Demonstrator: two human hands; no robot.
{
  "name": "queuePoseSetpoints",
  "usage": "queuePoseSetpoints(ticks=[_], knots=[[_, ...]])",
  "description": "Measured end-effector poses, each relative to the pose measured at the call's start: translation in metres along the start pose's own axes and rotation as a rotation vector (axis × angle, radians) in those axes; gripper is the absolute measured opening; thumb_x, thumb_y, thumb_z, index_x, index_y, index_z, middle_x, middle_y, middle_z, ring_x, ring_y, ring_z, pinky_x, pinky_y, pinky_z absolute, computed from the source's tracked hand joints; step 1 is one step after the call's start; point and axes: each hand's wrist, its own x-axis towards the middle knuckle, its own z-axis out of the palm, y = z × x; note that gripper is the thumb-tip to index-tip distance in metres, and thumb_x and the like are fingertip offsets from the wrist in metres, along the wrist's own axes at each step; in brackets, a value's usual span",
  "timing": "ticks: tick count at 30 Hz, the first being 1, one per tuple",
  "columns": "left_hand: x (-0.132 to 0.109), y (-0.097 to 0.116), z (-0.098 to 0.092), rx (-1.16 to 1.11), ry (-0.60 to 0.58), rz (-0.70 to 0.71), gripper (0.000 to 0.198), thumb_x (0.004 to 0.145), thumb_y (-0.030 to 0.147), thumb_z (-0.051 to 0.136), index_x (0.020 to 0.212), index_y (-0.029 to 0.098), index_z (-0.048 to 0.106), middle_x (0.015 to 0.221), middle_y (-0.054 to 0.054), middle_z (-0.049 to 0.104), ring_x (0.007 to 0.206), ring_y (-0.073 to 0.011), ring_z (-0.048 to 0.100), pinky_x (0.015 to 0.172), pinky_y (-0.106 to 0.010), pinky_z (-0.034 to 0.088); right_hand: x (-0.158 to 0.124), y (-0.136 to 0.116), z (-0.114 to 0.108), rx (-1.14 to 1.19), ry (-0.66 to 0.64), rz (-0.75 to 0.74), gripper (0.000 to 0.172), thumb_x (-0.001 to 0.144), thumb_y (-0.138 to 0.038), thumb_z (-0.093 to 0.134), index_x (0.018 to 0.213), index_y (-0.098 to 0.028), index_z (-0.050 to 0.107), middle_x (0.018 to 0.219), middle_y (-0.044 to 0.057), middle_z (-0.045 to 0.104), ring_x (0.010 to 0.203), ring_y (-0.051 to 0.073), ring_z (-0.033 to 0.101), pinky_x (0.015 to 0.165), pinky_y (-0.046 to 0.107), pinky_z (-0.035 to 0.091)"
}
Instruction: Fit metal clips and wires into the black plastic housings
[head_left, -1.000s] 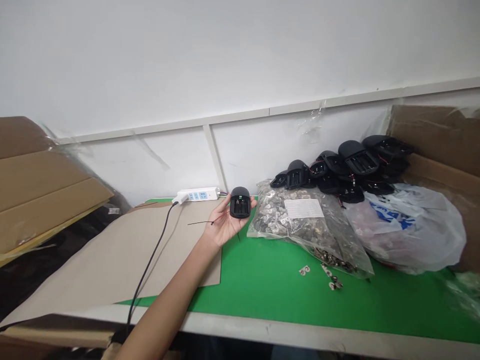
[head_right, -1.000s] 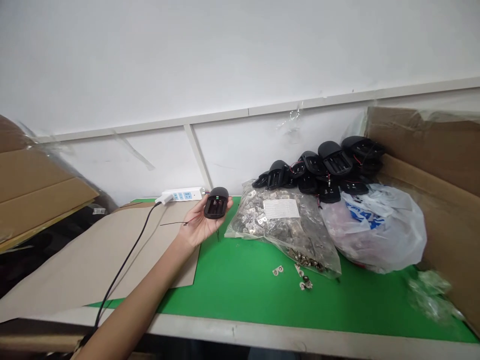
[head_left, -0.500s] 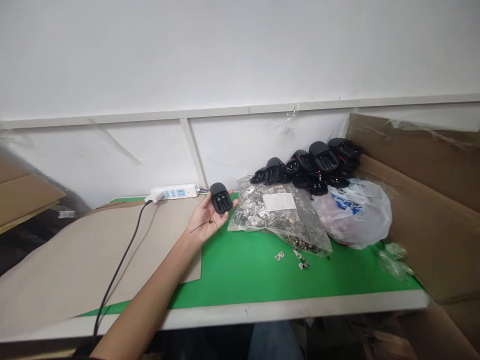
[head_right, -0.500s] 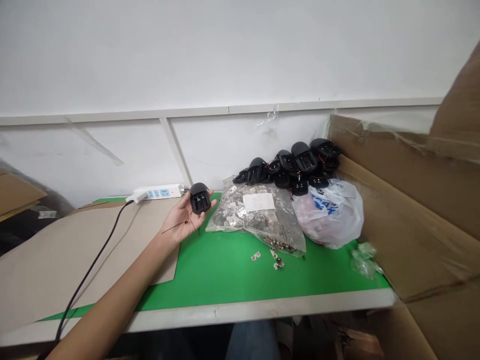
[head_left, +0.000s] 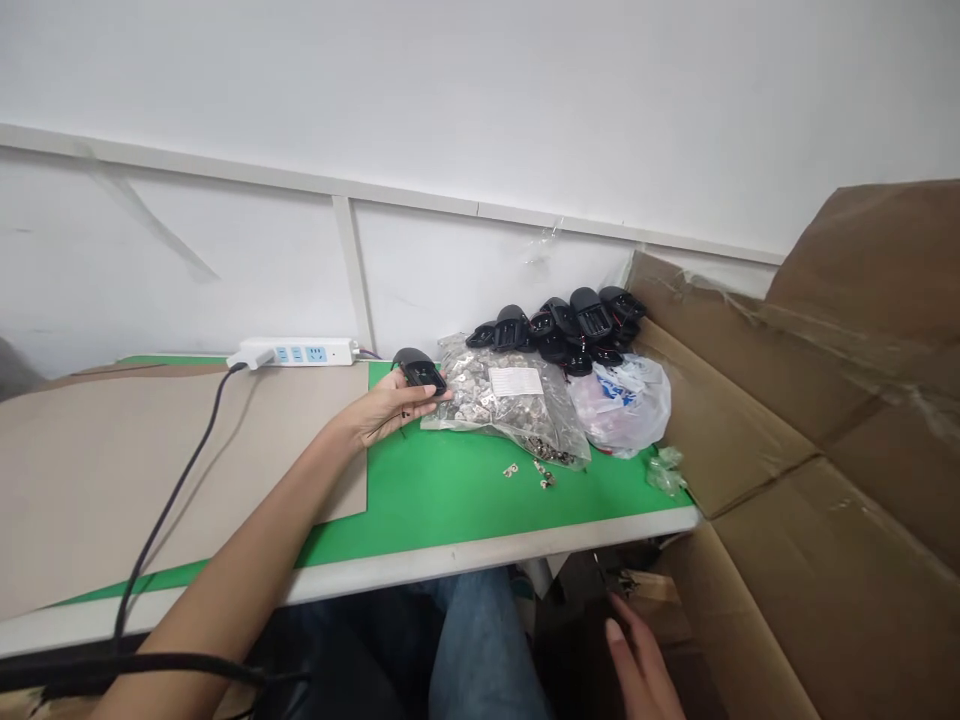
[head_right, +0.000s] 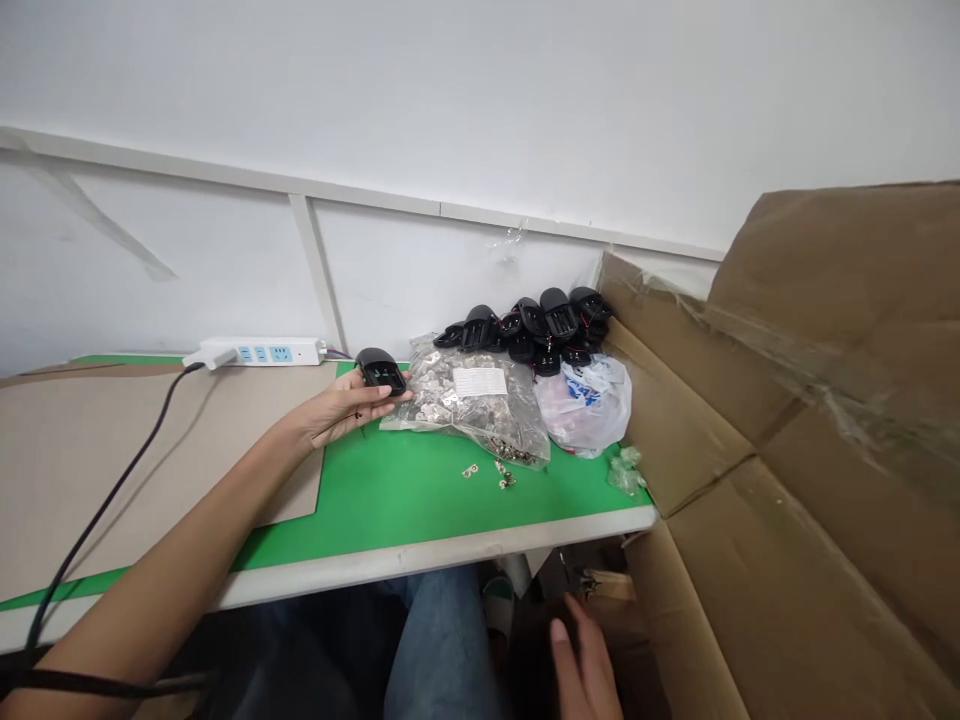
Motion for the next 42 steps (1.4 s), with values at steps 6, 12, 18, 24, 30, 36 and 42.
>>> queuePoseSetpoints(ticks=[6,12,18,24,30,36,42], knots=[[-0.002,0.000,-0.008,0.127,-0.045,-0.003,0.061,0.076,0.017,0.087,0.130,0.019,0.060,0.141,-0.015,0.066,0.112,-0.0227,0.076,0.078,-0.017,0.064,0.069,-0.086,0.026,-0.051,0.011,-0.449,0.029,0.105,-0.036,0.054,0.127,-0.026,0.070,0.114,0.010,0.075,0.107,0.026,0.070,0.096,0.043,0.057],[0.008,-0.003,-0.020,0.238,0.168,0.090,0.053,0.072,0.049,0.087,0.111,0.018,0.068,0.123,-0.010,0.075,0.102,-0.0218,0.077,0.069,-0.021,0.052,0.146,-0.122,0.057,-0.355,-0.074,-0.458,0.030,0.102,-0.039,0.062,0.122,-0.020,0.072,0.103,0.010,0.074,0.096,0.028,0.070,0.083,0.038,0.053],[0.012,-0.007,-0.033,0.503,0.259,0.160,0.058,0.073,0.066,0.071,0.097,0.014,0.075,0.088,-0.007,0.076,0.082,-0.0200,0.066,0.063,-0.024,0.038,0.153,-0.122,0.075,-0.415,-0.106,-0.332,0.026,0.106,-0.037,0.054,0.110,-0.022,0.076,0.107,0.009,0.072,0.099,0.027,0.071,0.080,0.034,0.051],[0.017,-0.014,-0.034,0.665,0.362,0.275,0.058,0.082,0.042,0.066,0.132,0.012,0.063,0.093,-0.005,0.073,0.078,-0.0186,0.064,0.076,-0.029,0.046,0.153,-0.127,0.071,-0.311,-0.183,-0.379,0.027,0.106,-0.032,0.053,0.122,-0.022,0.072,0.115,0.008,0.071,0.110,0.027,0.069,0.090,0.036,0.052],[0.017,-0.019,-0.031,0.899,0.469,0.272,0.034,0.087,0.036,0.065,0.115,0.016,0.068,0.104,-0.008,0.076,0.093,-0.0226,0.071,0.082,-0.031,0.049,0.155,-0.118,0.076,-0.195,-0.157,-0.493,0.023,0.106,-0.029,0.052,0.104,-0.022,0.073,0.106,0.007,0.073,0.099,0.024,0.071,0.088,0.033,0.053],[0.011,-0.011,-0.024,1.146,0.695,0.370,0.030,0.087,0.036,0.065,0.109,0.018,0.076,0.121,-0.015,0.073,0.121,-0.0357,0.062,0.101,-0.043,0.049,0.153,-0.108,0.081,-0.126,-0.052,-0.605,0.029,0.110,-0.031,0.044,0.113,-0.021,0.071,0.108,0.009,0.077,0.097,0.024,0.073,0.087,0.034,0.053],[0.008,-0.010,-0.025,1.171,0.663,0.351,0.030,0.098,0.033,0.051,0.112,0.014,0.071,0.114,-0.019,0.074,0.110,-0.0366,0.068,0.095,-0.045,0.051,0.153,-0.110,0.082,-0.177,-0.078,-0.642,0.028,0.110,-0.032,0.043,0.108,-0.019,0.068,0.101,0.009,0.075,0.096,0.026,0.071,0.085,0.037,0.051]])
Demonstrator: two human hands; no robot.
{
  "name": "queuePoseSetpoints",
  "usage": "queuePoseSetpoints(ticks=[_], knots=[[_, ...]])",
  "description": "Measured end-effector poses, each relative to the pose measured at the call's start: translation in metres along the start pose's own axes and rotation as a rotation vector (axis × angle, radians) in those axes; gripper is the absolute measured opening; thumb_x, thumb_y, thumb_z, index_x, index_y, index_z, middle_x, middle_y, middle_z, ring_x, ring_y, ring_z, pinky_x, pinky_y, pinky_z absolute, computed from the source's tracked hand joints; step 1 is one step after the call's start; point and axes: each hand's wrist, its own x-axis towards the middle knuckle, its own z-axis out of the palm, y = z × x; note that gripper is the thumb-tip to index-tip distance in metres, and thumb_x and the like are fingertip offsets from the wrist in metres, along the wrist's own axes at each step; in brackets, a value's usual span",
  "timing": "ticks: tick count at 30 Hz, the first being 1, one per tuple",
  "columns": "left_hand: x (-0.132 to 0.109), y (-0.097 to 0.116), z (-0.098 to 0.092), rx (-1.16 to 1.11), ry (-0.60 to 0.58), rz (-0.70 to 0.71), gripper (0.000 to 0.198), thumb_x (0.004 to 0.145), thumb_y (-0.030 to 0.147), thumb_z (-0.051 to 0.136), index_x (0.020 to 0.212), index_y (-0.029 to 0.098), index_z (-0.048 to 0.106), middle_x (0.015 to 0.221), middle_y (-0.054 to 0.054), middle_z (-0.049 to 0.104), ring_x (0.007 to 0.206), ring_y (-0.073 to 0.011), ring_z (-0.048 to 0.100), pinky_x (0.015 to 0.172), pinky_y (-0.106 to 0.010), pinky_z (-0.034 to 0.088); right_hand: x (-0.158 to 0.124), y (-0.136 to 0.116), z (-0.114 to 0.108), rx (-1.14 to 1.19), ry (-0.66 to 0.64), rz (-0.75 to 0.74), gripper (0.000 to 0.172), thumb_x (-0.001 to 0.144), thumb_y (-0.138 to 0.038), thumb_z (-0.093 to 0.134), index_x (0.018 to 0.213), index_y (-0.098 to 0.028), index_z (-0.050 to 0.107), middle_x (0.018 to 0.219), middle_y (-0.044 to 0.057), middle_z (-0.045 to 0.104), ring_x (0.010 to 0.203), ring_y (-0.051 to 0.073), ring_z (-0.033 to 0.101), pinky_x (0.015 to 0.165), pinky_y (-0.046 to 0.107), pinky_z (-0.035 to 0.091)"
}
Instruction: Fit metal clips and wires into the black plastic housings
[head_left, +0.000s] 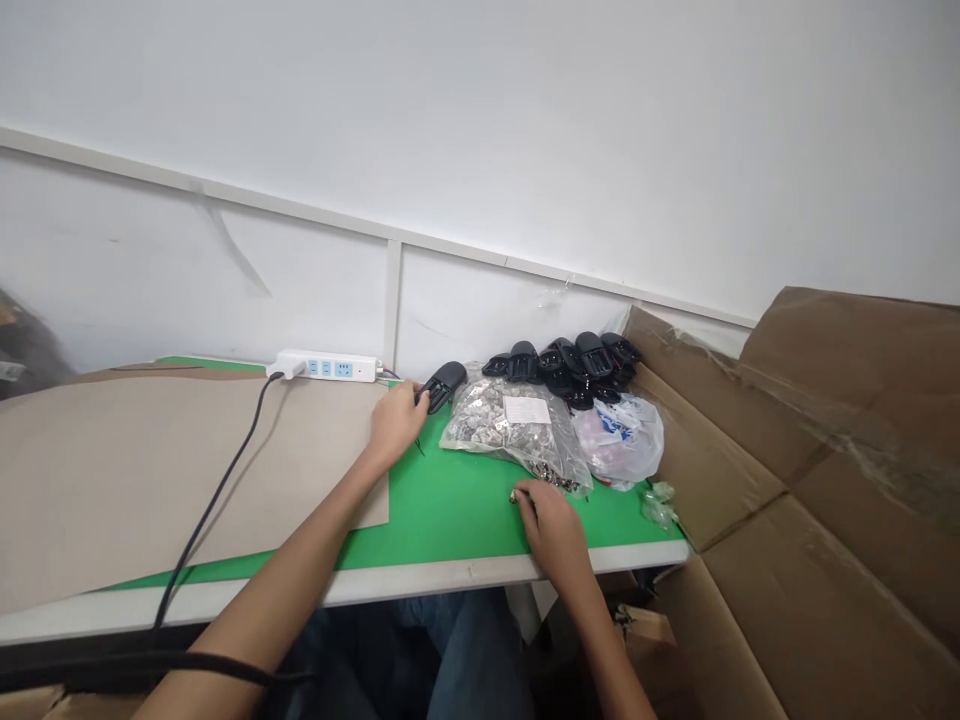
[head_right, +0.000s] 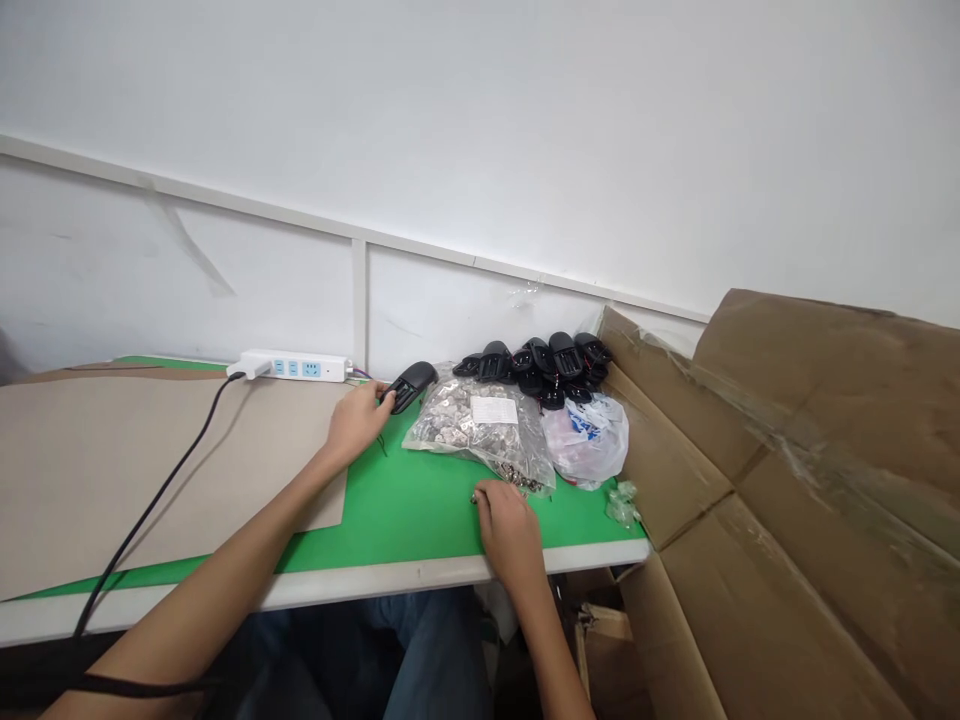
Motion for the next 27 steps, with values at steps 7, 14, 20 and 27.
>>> queuePoseSetpoints(ticks=[7,14,20,27], knots=[[0.011,0.004,0.008,-0.733,-0.129,-0.370,0.009,0.098,0.022,0.058,0.104,0.015,0.060,0.081,-0.006,0.068,0.068,-0.0180,0.068,0.062,-0.025,0.049,0.003,-0.004,-0.005,0.005,-0.093,0.034,0.024,0.103,-0.038,0.060,0.116,-0.020,0.067,0.107,0.010,0.070,0.102,0.029,0.067,0.089,0.041,0.053],[0.006,0.019,0.003,-1.267,-0.316,-0.449,0.013,0.100,0.012,0.052,0.111,0.014,0.057,0.097,-0.008,0.072,0.079,-0.0114,0.076,0.062,-0.013,0.057,0.003,0.005,-0.002,0.203,-0.074,-0.005,0.015,0.104,-0.025,0.055,0.103,-0.022,0.070,0.101,0.008,0.072,0.099,0.026,0.068,0.091,0.040,0.054],[0.005,0.018,0.001,-1.421,-0.245,-0.391,0.061,0.096,0.010,0.060,0.145,0.031,0.031,0.097,-0.002,0.069,0.074,-0.0160,0.078,0.060,-0.018,0.060,0.009,0.000,-0.013,0.430,0.067,0.040,0.018,0.103,-0.029,0.056,0.103,-0.024,0.073,0.101,0.007,0.074,0.096,0.022,0.071,0.086,0.036,0.057],[0.004,0.009,0.012,-1.397,-0.291,-0.381,0.043,0.093,0.016,0.069,0.122,0.026,0.039,0.096,-0.001,0.070,0.071,-0.0135,0.076,0.059,-0.016,0.056,0.102,-0.034,0.006,0.868,0.119,0.300,0.030,0.083,-0.045,0.075,0.101,-0.020,0.074,0.095,0.008,0.077,0.089,0.023,0.074,0.081,0.036,0.061]])
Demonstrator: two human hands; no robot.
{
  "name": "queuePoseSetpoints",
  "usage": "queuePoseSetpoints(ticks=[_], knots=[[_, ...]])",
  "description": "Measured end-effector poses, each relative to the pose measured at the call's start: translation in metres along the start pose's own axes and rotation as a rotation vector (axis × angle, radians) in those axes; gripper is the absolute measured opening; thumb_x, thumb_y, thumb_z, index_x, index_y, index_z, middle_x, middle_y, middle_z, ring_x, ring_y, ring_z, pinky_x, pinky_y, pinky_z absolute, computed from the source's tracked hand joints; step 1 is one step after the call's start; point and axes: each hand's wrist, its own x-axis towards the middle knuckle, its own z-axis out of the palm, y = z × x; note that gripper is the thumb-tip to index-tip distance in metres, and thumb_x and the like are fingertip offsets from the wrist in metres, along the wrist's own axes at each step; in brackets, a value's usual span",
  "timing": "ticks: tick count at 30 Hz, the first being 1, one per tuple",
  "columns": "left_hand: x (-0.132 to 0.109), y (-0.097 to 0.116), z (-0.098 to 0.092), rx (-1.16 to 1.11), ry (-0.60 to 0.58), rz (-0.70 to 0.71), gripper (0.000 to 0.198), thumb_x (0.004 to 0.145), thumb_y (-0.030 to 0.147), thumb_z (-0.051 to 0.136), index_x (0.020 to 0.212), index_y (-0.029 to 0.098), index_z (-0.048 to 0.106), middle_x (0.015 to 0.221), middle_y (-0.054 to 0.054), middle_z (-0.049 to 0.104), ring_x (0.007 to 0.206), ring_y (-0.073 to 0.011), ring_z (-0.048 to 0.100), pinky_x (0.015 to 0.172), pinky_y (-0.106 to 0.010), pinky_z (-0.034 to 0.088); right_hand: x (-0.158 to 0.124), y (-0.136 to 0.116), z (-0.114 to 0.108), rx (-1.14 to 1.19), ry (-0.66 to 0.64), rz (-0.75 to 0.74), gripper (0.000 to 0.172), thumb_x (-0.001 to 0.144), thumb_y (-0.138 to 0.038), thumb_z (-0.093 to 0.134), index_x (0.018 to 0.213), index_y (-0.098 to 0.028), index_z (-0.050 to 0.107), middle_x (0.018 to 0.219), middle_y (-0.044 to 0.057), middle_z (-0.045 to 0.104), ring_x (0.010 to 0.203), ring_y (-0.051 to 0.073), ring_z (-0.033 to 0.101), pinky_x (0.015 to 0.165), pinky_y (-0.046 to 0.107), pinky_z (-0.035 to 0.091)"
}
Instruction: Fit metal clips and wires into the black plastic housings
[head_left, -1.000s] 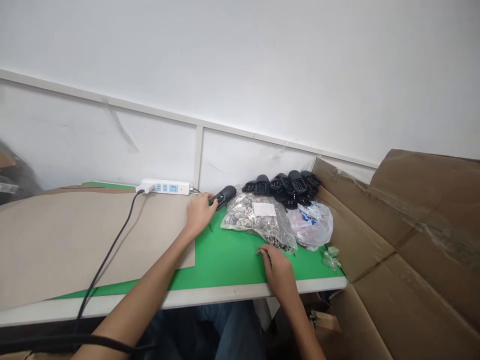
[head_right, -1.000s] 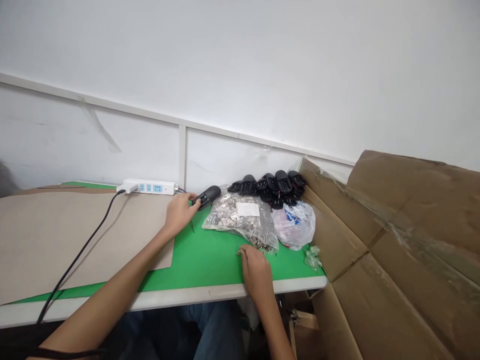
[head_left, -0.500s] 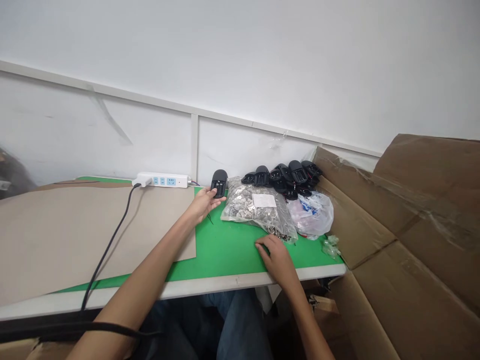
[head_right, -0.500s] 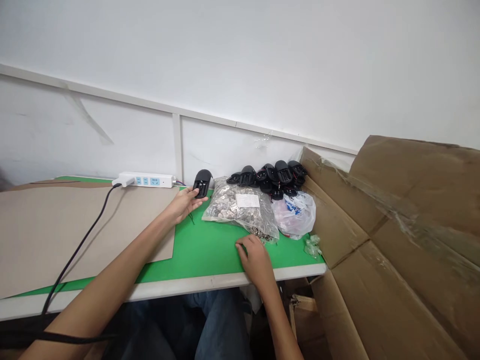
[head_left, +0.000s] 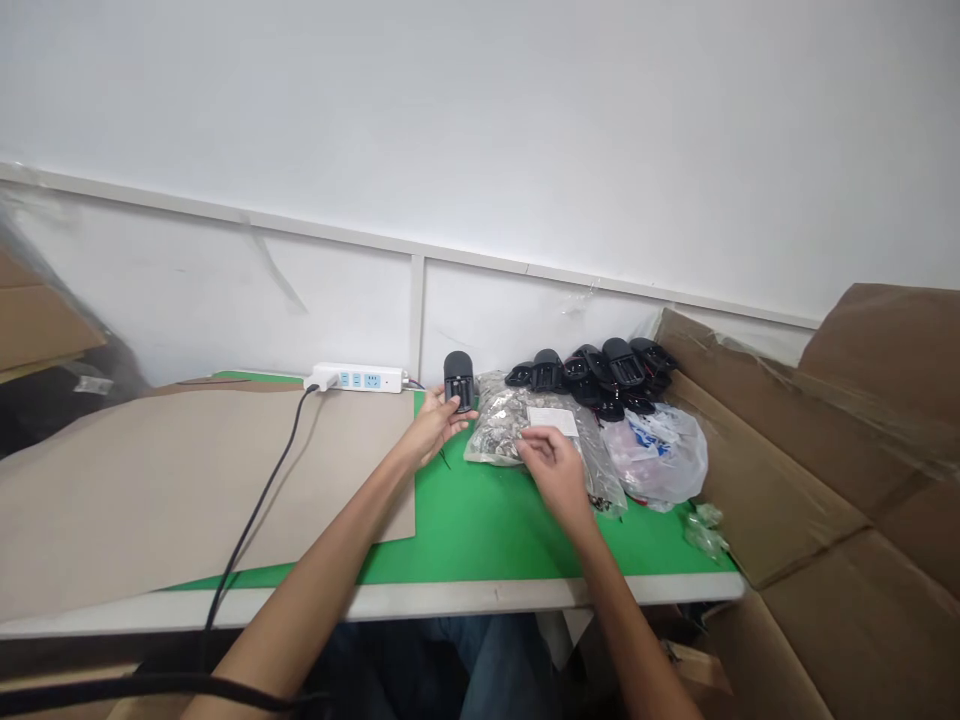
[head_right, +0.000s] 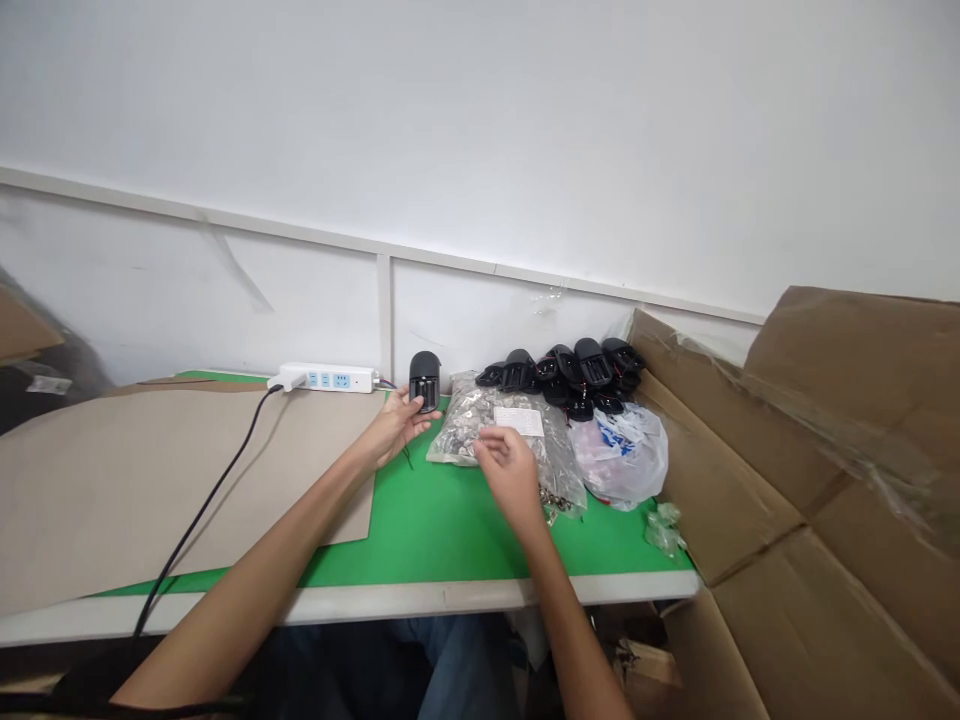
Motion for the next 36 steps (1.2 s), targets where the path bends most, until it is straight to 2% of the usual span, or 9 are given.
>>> queuePoseSetpoints(ticks=[2,4,8,14,18,21,24,31,36], knots=[[0.000,-0.003,-0.004,-0.001,-0.082,-0.002,0.046,0.087,0.018,0.077,0.119,0.025,0.045,0.103,-0.002,0.071,0.085,-0.0161,0.078,0.069,-0.019,0.059,0.033,-0.006,0.026,0.092,-0.038,0.085,0.043,0.076,-0.047,0.080,0.107,-0.018,0.074,0.096,0.009,0.079,0.088,0.024,0.075,0.081,0.037,0.061],[-0.001,-0.005,-0.008,0.008,-0.136,-0.002,0.050,0.083,0.020,0.081,0.120,0.024,0.048,0.112,-0.005,0.071,0.095,-0.0178,0.078,0.075,-0.020,0.060,0.060,-0.007,0.048,0.149,-0.053,0.091,0.042,0.072,-0.047,0.081,0.101,-0.017,0.076,0.100,0.011,0.080,0.091,0.024,0.075,0.084,0.037,0.061],[0.001,-0.008,-0.011,0.021,-0.153,-0.029,0.053,0.080,0.016,0.080,0.122,0.025,0.048,0.115,-0.006,0.072,0.097,-0.0165,0.077,0.078,-0.020,0.058,0.082,0.004,0.072,0.164,-0.064,0.082,0.035,0.075,-0.049,0.076,0.092,-0.018,0.075,0.091,0.008,0.080,0.086,0.025,0.076,0.078,0.038,0.062],[0.003,-0.017,-0.006,0.057,-0.144,0.032,0.062,0.073,0.012,0.081,0.124,0.026,0.047,0.108,0.000,0.071,0.092,-0.0105,0.072,0.090,-0.023,0.056,0.069,0.019,0.069,0.082,-0.112,0.067,0.025,0.082,-0.042,0.072,0.095,-0.021,0.071,0.091,0.005,0.079,0.079,0.020,0.076,0.076,0.034,0.063],[0.001,-0.022,-0.002,0.070,-0.178,0.072,0.069,0.073,0.017,0.084,0.128,0.026,0.043,0.112,-0.001,0.071,0.096,-0.0119,0.070,0.097,-0.028,0.056,0.069,0.017,0.070,0.107,-0.084,0.199,0.024,0.079,-0.035,0.073,0.094,-0.020,0.062,0.080,0.001,0.075,0.069,0.017,0.074,0.065,0.029,0.060],[0.001,-0.025,-0.001,0.115,-0.203,0.109,0.073,0.073,0.025,0.087,0.130,0.027,0.040,0.115,-0.002,0.069,0.096,-0.0127,0.069,0.093,-0.028,0.056,0.070,0.014,0.069,0.160,-0.067,0.289,0.029,0.078,-0.030,0.074,0.096,-0.022,0.053,0.071,-0.003,0.072,0.062,0.017,0.073,0.056,0.025,0.056],[0.002,-0.027,-0.002,0.161,-0.216,0.146,0.078,0.074,0.032,0.088,0.133,0.027,0.038,0.119,-0.002,0.068,0.095,-0.0114,0.068,0.089,-0.024,0.054,0.070,0.012,0.067,0.205,-0.090,0.349,0.034,0.078,-0.026,0.075,0.098,-0.023,0.047,0.065,-0.005,0.069,0.061,0.017,0.073,0.054,0.023,0.055],[-0.001,-0.026,0.001,0.244,-0.253,0.193,0.078,0.075,0.038,0.088,0.135,0.029,0.038,0.122,-0.004,0.068,0.103,-0.0136,0.066,0.091,-0.023,0.050,0.069,0.009,0.062,0.218,-0.112,0.394,0.041,0.076,-0.023,0.076,0.101,-0.023,0.043,0.062,-0.006,0.068,0.057,0.017,0.073,0.051,0.022,0.053],[-0.002,-0.027,0.004,0.249,-0.255,0.190,0.083,0.072,0.037,0.090,0.136,0.028,0.037,0.118,-0.003,0.068,0.089,-0.0119,0.064,0.083,-0.023,0.051,0.071,0.011,0.064,0.168,-0.103,0.404,0.040,0.078,-0.023,0.076,0.100,-0.024,0.043,0.060,-0.008,0.066,0.053,0.016,0.070,0.049,0.022,0.052]])
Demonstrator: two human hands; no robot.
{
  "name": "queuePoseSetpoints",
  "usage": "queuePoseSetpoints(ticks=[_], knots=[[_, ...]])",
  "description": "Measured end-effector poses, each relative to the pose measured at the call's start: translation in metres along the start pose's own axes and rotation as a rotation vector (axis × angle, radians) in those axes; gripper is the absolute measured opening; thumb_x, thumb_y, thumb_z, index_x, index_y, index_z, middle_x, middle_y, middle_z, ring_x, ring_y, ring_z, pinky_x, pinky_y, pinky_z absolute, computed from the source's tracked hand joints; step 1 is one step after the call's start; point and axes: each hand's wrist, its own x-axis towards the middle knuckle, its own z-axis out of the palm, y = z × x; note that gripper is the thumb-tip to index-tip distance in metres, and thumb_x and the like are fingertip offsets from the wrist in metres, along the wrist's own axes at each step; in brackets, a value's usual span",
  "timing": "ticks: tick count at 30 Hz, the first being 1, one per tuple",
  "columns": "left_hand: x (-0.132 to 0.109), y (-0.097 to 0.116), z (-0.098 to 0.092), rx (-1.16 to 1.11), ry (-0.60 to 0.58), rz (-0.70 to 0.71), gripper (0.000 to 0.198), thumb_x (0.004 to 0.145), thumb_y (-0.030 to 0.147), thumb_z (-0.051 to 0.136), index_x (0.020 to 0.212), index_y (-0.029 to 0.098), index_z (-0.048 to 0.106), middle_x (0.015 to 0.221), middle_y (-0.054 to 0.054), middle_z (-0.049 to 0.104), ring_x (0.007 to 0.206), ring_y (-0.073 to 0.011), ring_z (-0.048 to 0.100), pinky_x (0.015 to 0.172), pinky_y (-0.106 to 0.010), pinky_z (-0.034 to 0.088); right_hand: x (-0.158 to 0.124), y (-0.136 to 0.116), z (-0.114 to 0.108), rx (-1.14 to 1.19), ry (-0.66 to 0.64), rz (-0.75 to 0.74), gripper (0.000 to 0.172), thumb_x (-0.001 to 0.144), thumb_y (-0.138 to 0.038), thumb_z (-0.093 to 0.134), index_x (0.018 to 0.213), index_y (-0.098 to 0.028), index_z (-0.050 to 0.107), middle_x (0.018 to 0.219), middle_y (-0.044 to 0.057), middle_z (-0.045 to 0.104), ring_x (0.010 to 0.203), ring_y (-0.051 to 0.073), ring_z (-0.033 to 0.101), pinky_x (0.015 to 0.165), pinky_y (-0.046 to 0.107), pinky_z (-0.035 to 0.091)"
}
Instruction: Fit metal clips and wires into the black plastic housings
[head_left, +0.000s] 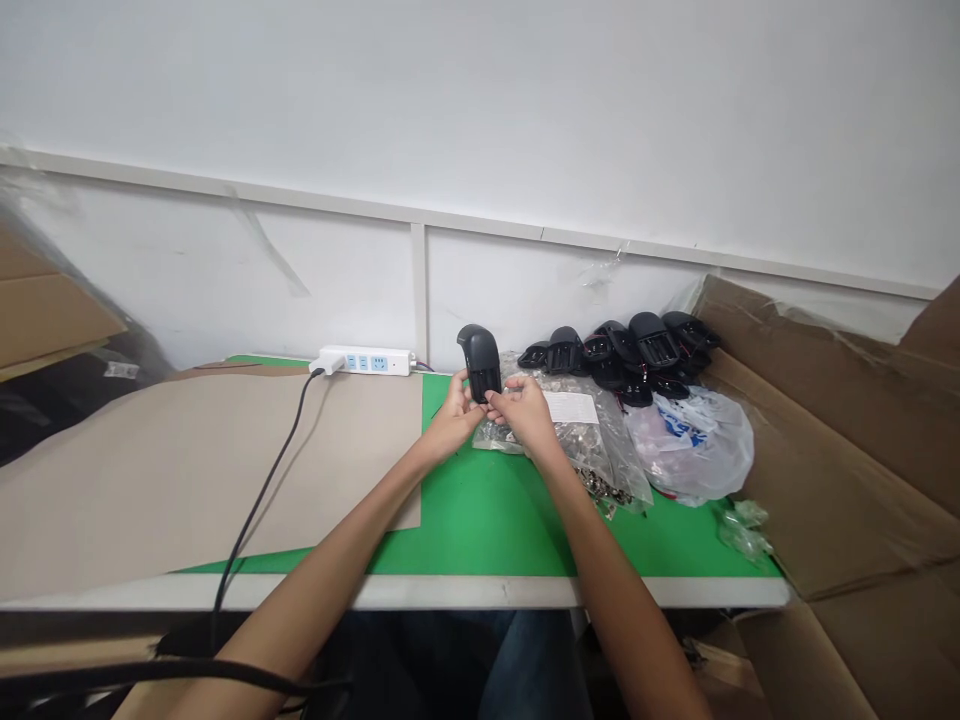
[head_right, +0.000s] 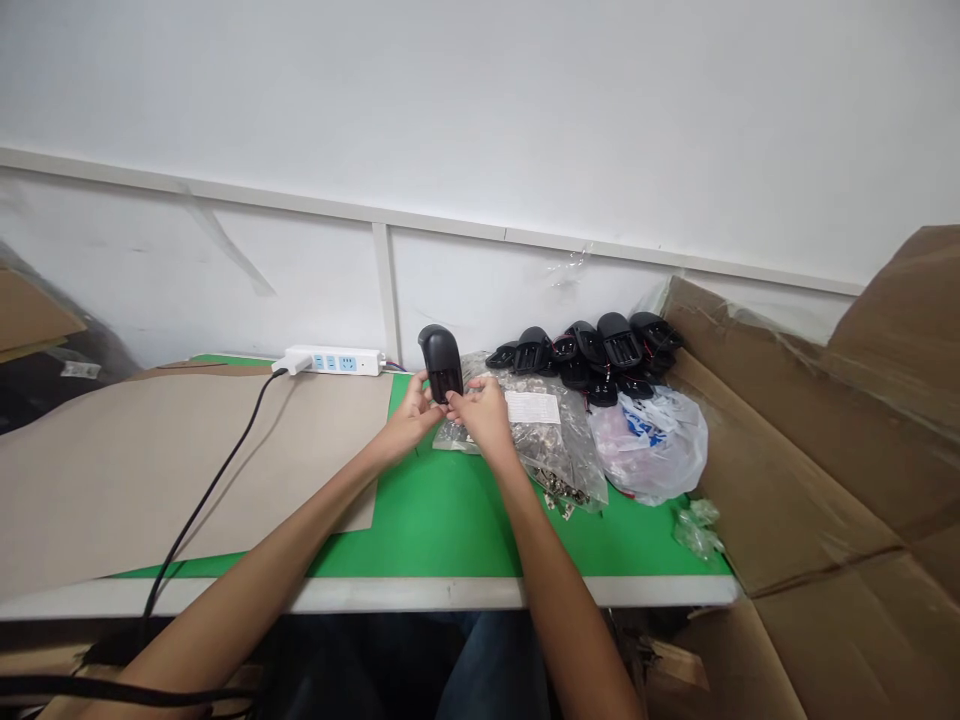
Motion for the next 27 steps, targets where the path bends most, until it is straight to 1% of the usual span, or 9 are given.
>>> queuePoseSetpoints(ticks=[2,5,9,11,13,15,17,21,27], knots=[[0.000,-0.001,0.001,-0.011,0.006,0.004,0.083,0.071,0.037,0.090,0.135,0.028,0.038,0.116,-0.003,0.068,0.085,-0.0116,0.064,0.080,-0.024,0.051,0.002,0.001,0.001,-0.016,0.008,0.000,0.040,0.077,-0.024,0.076,0.099,-0.024,0.043,0.059,-0.009,0.064,0.050,0.016,0.068,0.047,0.023,0.051],[0.001,-0.001,0.001,-0.017,0.041,0.019,0.076,0.072,0.037,0.089,0.131,0.027,0.042,0.114,-0.003,0.069,0.091,-0.0131,0.065,0.084,-0.024,0.052,0.003,0.001,0.000,-0.020,-0.002,0.002,0.041,0.077,-0.029,0.078,0.100,-0.024,0.045,0.059,-0.008,0.065,0.050,0.016,0.067,0.046,0.022,0.049],[0.004,0.003,-0.001,-0.039,0.115,-0.003,0.065,0.075,0.035,0.086,0.125,0.025,0.045,0.112,-0.003,0.071,0.098,-0.0152,0.068,0.091,-0.028,0.054,0.000,-0.001,-0.007,0.002,-0.069,0.000,0.036,0.087,-0.046,0.069,0.102,-0.022,0.047,0.069,-0.002,0.069,0.055,0.015,0.066,0.048,0.023,0.049],[0.005,0.007,-0.005,-0.057,0.150,-0.037,0.060,0.077,0.032,0.084,0.123,0.024,0.046,0.110,-0.003,0.071,0.097,-0.0159,0.070,0.093,-0.030,0.055,-0.003,-0.002,-0.013,-0.075,-0.057,-0.123,0.040,0.087,-0.051,0.068,0.107,-0.021,0.050,0.081,0.001,0.071,0.064,0.016,0.068,0.056,0.027,0.054],[0.006,0.011,-0.009,-0.063,0.167,-0.077,0.054,0.078,0.029,0.081,0.120,0.023,0.048,0.105,-0.003,0.072,0.092,-0.0170,0.072,0.092,-0.032,0.056,-0.007,-0.002,-0.018,-0.288,-0.022,-0.399,0.043,0.084,-0.046,0.073,0.113,-0.021,0.055,0.102,0.008,0.072,0.086,0.022,0.071,0.075,0.036,0.060],[0.006,0.015,-0.013,-0.058,0.163,-0.111,0.047,0.077,0.026,0.079,0.115,0.020,0.052,0.100,-0.004,0.073,0.088,-0.0175,0.074,0.088,-0.031,0.057,-0.010,-0.001,-0.021,-0.553,-0.039,-0.715,0.037,0.085,-0.034,0.074,0.117,-0.020,0.060,0.121,0.013,0.068,0.112,0.028,0.066,0.099,0.045,0.056],[0.004,0.019,-0.015,-0.070,0.156,-0.136,0.039,0.077,0.025,0.075,0.110,0.019,0.055,0.097,-0.005,0.074,0.084,-0.0172,0.074,0.081,-0.027,0.057,-0.012,0.001,-0.021,-0.731,-0.108,-0.920,0.027,0.091,-0.025,0.066,0.117,-0.020,0.063,0.129,0.015,0.066,0.126,0.030,0.059,0.111,0.050,0.048],[0.001,0.022,-0.016,-0.163,0.124,-0.201,0.027,0.076,0.024,0.065,0.101,0.016,0.061,0.098,-0.008,0.076,0.083,-0.0184,0.075,0.070,-0.024,0.058,-0.013,0.005,-0.016,-0.796,-0.165,-1.044,0.016,0.099,-0.021,0.057,0.113,-0.020,0.066,0.124,0.013,0.071,0.127,0.028,0.060,0.113,0.049,0.046],[-0.001,0.025,-0.017,-0.262,0.081,-0.299,0.026,0.072,0.024,0.061,0.096,0.015,0.063,0.089,-0.010,0.076,0.081,-0.0225,0.076,0.066,-0.027,0.060,-0.016,0.006,-0.012,-0.840,-0.235,-1.055,0.015,0.101,-0.022,0.056,0.110,-0.022,0.068,0.115,0.011,0.073,0.114,0.027,0.063,0.105,0.046,0.049]])
